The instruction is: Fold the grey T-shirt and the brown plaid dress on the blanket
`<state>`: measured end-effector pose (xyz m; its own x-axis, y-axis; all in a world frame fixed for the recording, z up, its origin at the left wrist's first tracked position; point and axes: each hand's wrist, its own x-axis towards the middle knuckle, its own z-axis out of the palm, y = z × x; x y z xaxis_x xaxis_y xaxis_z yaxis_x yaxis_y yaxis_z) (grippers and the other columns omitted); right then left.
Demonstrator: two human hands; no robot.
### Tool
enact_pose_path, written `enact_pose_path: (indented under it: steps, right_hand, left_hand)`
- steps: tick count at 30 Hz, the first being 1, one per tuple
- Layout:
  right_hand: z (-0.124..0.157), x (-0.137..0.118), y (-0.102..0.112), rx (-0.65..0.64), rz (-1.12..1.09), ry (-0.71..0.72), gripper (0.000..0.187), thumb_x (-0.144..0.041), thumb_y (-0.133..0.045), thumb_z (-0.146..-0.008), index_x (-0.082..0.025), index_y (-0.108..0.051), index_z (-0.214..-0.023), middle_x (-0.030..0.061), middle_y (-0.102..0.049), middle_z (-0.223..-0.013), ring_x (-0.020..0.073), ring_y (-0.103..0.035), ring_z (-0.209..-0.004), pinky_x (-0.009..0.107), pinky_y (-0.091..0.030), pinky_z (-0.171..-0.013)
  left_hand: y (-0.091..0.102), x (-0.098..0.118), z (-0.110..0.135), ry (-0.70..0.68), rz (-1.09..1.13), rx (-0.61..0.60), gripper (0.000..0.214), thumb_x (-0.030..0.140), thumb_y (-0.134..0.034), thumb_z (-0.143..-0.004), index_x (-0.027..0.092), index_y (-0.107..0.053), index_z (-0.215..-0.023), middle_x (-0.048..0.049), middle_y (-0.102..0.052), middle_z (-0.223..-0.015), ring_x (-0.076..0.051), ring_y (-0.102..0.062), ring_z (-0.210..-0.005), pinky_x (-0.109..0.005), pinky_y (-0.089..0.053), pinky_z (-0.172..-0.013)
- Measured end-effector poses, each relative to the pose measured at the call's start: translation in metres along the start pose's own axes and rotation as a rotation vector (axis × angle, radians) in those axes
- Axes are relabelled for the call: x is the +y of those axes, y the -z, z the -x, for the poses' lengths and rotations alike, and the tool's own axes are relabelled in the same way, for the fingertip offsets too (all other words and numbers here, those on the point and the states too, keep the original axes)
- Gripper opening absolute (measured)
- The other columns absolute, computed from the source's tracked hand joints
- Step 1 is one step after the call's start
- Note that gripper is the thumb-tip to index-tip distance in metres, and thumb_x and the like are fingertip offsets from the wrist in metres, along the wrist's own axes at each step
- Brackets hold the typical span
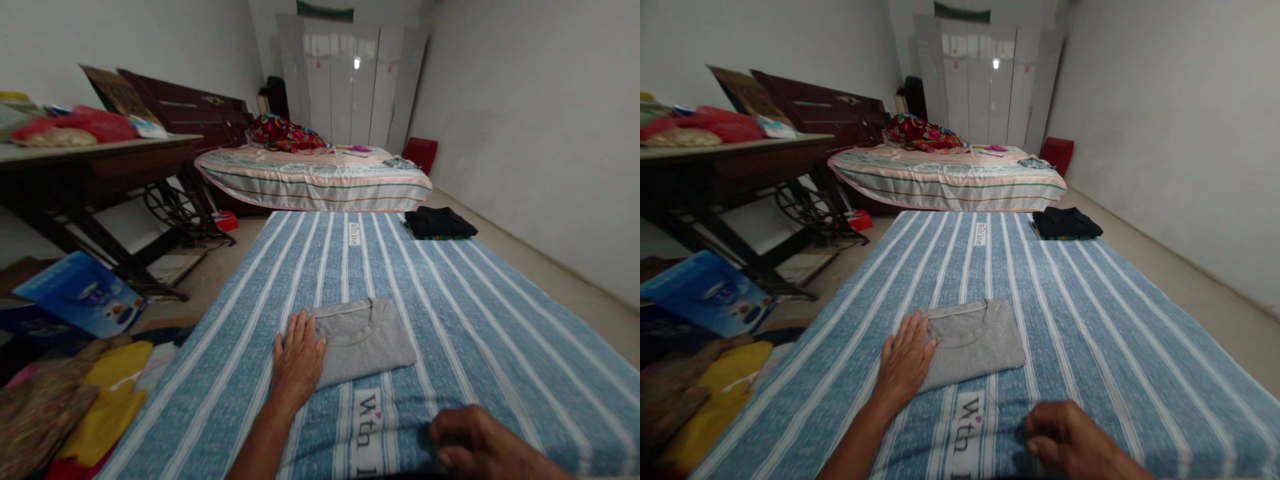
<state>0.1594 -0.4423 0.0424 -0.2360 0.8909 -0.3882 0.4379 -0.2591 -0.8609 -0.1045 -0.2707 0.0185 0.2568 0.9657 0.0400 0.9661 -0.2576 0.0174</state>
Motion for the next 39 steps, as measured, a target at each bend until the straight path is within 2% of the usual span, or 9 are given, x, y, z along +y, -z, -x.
enact_pose_path:
  steps: [2,4,9,14,18,24,32,39]
  right_hand:
    - [-0.018,-0.009,0.004,0.021,-0.085,0.011,0.028,-0.046,-0.055,-0.077,-0.019,-0.058,-0.072,-0.0033,-0.05,-0.057,0.0112,-0.049,-0.054,0.021,-0.037,-0.052]
    - [-0.036,-0.012,0.011,0.11,-0.117,0.004,0.027,-0.044,-0.054,-0.078,-0.018,-0.056,-0.072,-0.0048,-0.047,-0.056,0.0098,-0.048,-0.05,0.02,-0.036,-0.049]
    - [-0.084,-0.005,0.036,0.379,0.032,-0.063,0.019,-0.034,-0.053,-0.079,-0.017,-0.06,-0.073,-0.0046,-0.05,-0.05,0.0105,-0.05,-0.043,0.02,-0.034,-0.043]
    - [-0.117,-0.004,0.048,0.415,0.059,-0.167,0.014,-0.024,-0.052,-0.083,-0.016,-0.06,-0.075,-0.0044,-0.052,-0.043,0.0104,-0.05,-0.037,0.019,-0.034,-0.038]
    - [-0.121,-0.006,0.048,0.415,0.011,-0.218,0.011,-0.024,-0.052,-0.084,-0.016,-0.059,-0.078,-0.006,-0.051,-0.041,0.0095,-0.05,-0.035,0.018,-0.034,-0.036]
    - [-0.116,-0.013,0.047,0.392,-0.012,-0.292,0.017,-0.023,-0.051,-0.085,-0.017,-0.057,-0.071,-0.0065,-0.05,-0.039,0.008,-0.048,-0.031,0.016,-0.032,-0.032]
    - [-0.119,-0.018,0.047,0.37,0.019,-0.306,0.023,-0.025,-0.052,-0.085,-0.018,-0.054,-0.063,-0.0062,-0.048,-0.035,0.0081,-0.045,-0.029,0.017,-0.028,-0.03]
    - [-0.121,-0.016,0.046,0.354,0.01,-0.314,0.026,-0.024,-0.051,-0.085,-0.019,-0.05,-0.06,-0.0063,-0.046,-0.034,0.0084,-0.043,-0.028,0.017,-0.026,-0.029]
  left_hand:
    - [-0.003,-0.001,0.0,-0.004,0.002,0.016,0.051,0.033,-0.027,-0.094,0.015,-0.036,-0.14,-0.0097,-0.027,-0.152,-0.024,-0.02,-0.141,-0.048,-0.022,-0.109]
    - [-0.005,-0.002,0.0,-0.004,0.003,0.036,0.051,0.033,-0.027,-0.094,0.016,-0.036,-0.14,-0.0098,-0.028,-0.152,-0.024,-0.02,-0.141,-0.048,-0.022,-0.109]
    - [-0.006,-0.002,0.0,-0.001,0.006,0.036,0.051,0.034,-0.026,-0.094,0.015,-0.037,-0.14,-0.0094,-0.026,-0.152,-0.024,-0.019,-0.141,-0.048,-0.023,-0.109]
    - [-0.001,-0.001,0.001,0.0,0.017,0.021,0.05,0.034,-0.027,-0.094,0.015,-0.037,-0.139,-0.0099,-0.028,-0.152,-0.024,-0.02,-0.141,-0.048,-0.023,-0.109]
    - [-0.001,0.0,0.001,-0.009,0.033,0.041,0.05,0.032,-0.028,-0.093,0.015,-0.037,-0.139,-0.0109,-0.03,-0.151,-0.024,-0.021,-0.14,-0.049,-0.024,-0.108]
    - [-0.003,0.001,-0.001,-0.005,0.031,0.02,0.051,0.034,-0.026,-0.094,0.014,-0.037,-0.139,-0.0103,-0.028,-0.152,-0.024,-0.02,-0.141,-0.049,-0.023,-0.109]
    - [0.002,0.001,0.002,-0.001,0.043,0.014,0.051,0.035,-0.027,-0.094,0.014,-0.036,-0.14,-0.0101,-0.028,-0.152,-0.024,-0.02,-0.141,-0.048,-0.023,-0.109]
    - [-0.003,0.0,0.002,-0.002,0.043,0.043,0.051,0.035,-0.028,-0.094,0.015,-0.037,-0.139,-0.0093,-0.029,-0.152,-0.024,-0.019,-0.141,-0.049,-0.023,-0.109]
